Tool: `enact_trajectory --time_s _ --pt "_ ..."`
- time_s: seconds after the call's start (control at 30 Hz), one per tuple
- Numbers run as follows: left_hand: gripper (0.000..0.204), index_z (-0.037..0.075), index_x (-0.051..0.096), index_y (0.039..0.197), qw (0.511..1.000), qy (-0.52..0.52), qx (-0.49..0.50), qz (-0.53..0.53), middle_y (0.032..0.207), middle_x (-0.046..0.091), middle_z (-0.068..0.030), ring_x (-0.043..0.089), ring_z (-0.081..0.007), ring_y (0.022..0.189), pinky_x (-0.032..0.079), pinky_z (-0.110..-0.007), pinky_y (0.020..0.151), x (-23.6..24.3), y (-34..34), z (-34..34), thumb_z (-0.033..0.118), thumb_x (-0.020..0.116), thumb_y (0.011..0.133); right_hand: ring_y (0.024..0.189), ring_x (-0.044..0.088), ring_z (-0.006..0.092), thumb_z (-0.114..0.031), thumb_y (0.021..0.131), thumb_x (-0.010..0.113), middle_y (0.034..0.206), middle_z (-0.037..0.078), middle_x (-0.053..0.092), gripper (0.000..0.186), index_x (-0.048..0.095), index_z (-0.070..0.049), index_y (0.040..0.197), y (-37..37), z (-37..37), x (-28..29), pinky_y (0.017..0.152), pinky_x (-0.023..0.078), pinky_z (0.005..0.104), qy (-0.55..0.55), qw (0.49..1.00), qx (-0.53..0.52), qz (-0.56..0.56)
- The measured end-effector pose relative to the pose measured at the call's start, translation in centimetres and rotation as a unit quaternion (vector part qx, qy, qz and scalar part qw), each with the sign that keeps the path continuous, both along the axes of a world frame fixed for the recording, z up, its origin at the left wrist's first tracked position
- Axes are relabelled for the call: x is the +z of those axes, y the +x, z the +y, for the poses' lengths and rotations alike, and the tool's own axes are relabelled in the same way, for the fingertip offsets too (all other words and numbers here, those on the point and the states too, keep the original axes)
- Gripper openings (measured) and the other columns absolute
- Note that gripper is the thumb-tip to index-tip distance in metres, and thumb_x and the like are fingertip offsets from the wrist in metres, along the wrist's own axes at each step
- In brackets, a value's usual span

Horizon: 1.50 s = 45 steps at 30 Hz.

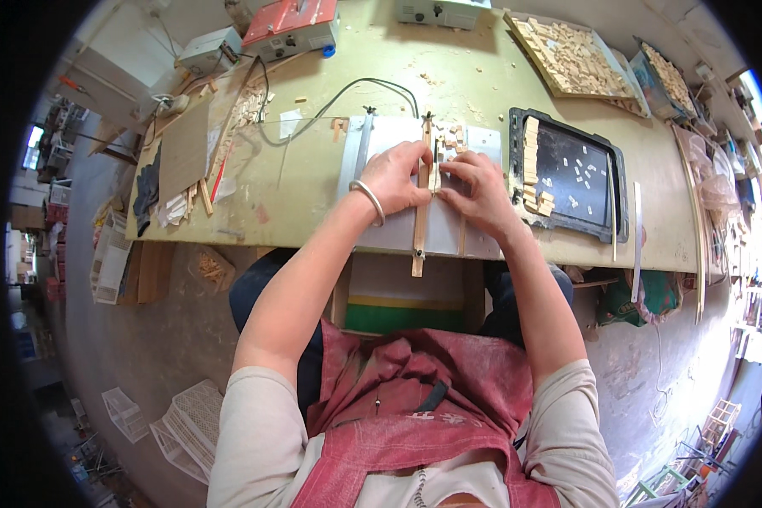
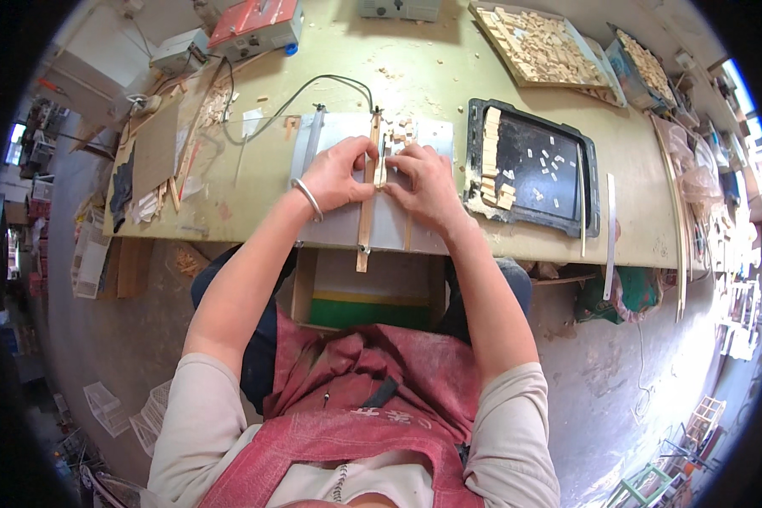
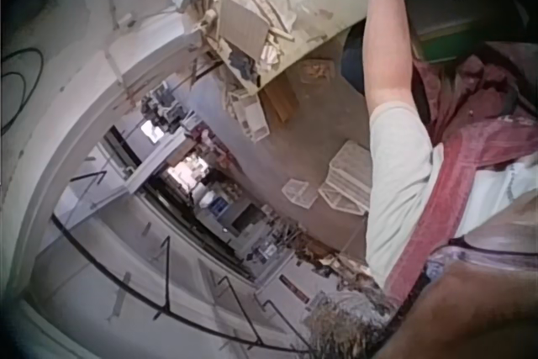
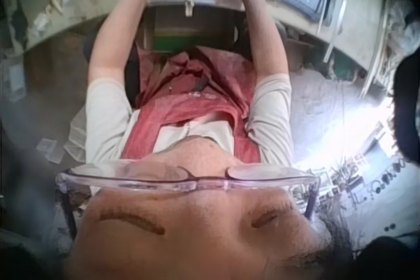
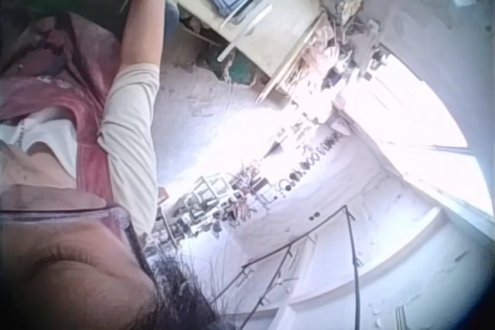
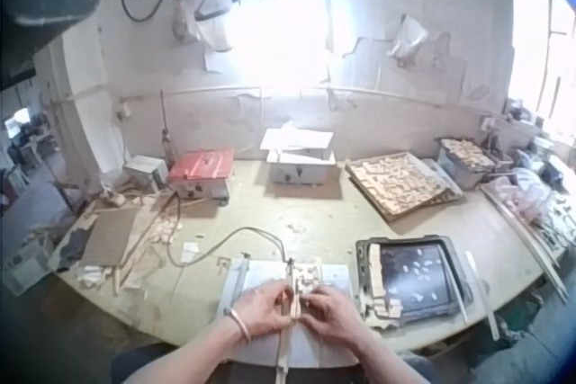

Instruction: The person operates a table saw to cut small wooden pieces. They feed each piece through the blade one at a time, then place the cut pieces into a black tray on the table.

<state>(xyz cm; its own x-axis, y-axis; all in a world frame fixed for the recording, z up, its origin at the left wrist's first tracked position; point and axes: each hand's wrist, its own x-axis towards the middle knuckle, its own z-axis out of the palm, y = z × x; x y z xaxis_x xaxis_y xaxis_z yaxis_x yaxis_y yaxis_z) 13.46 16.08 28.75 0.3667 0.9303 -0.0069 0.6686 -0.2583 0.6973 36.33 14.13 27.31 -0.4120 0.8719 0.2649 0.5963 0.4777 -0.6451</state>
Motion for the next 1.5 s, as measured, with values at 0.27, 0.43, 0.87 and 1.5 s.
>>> enact_trajectory --time_s 0.27,0.43,0.87,1.5 --pt "0.044 0.011 0.065 0.107 0.999 0.024 -0.021 0.027 0.099 0.067 -0.0121 0.067 -0.0359 0.099 0.055 -0.048 0.088 1.1 -0.1 -4.7 0.023 0.084 0.07 0.118 0.062 0.0299 -0.018 0.085 0.084 0.116 0.01 0.069 0.036 0.077 -0.006 0.118 0.1 -4.9 0.6 0.104 0.043 0.0421 0.024 0.999 -0.019 -0.017" --pt "0.044 0.012 0.065 0.108 0.999 0.024 -0.017 0.031 0.102 0.066 -0.0116 0.066 -0.0355 0.101 0.054 -0.048 0.09 1.1 0.0 -6.0 0.023 0.083 0.07 0.118 0.062 0.03 -0.017 0.085 0.083 0.115 0.01 0.068 0.034 0.077 -0.006 0.117 0.5 -5.8 0.6 0.103 0.043 0.042 0.015 0.999 -0.027 -0.009" --pt "0.042 0.013 0.066 0.109 1.0 0.001 -0.012 0.004 0.102 0.066 -0.0103 0.064 -0.0344 0.1 0.052 -0.047 0.09 1.0 0.0 -6.4 0.024 0.082 0.072 0.112 0.063 0.03 -0.017 0.084 0.08 0.109 0.008 0.066 0.027 0.075 -0.011 0.11 -0.5 -6.1 0.2 0.097 0.045 0.0445 0.05 0.998 -0.022 0.018" --pt "0.031 0.01 0.078 0.109 0.988 -0.058 -0.137 -0.03 0.103 0.06 -0.0066 0.062 -0.0225 0.099 0.053 -0.035 0.089 2.1 -2.2 -5.8 0.02 0.09 0.082 0.106 0.063 0.0306 -0.015 0.083 0.081 0.105 0.008 0.065 0.022 0.073 -0.01 0.102 0.3 -6.6 1.1 0.096 0.046 0.0446 0.088 0.995 -0.037 -0.029"
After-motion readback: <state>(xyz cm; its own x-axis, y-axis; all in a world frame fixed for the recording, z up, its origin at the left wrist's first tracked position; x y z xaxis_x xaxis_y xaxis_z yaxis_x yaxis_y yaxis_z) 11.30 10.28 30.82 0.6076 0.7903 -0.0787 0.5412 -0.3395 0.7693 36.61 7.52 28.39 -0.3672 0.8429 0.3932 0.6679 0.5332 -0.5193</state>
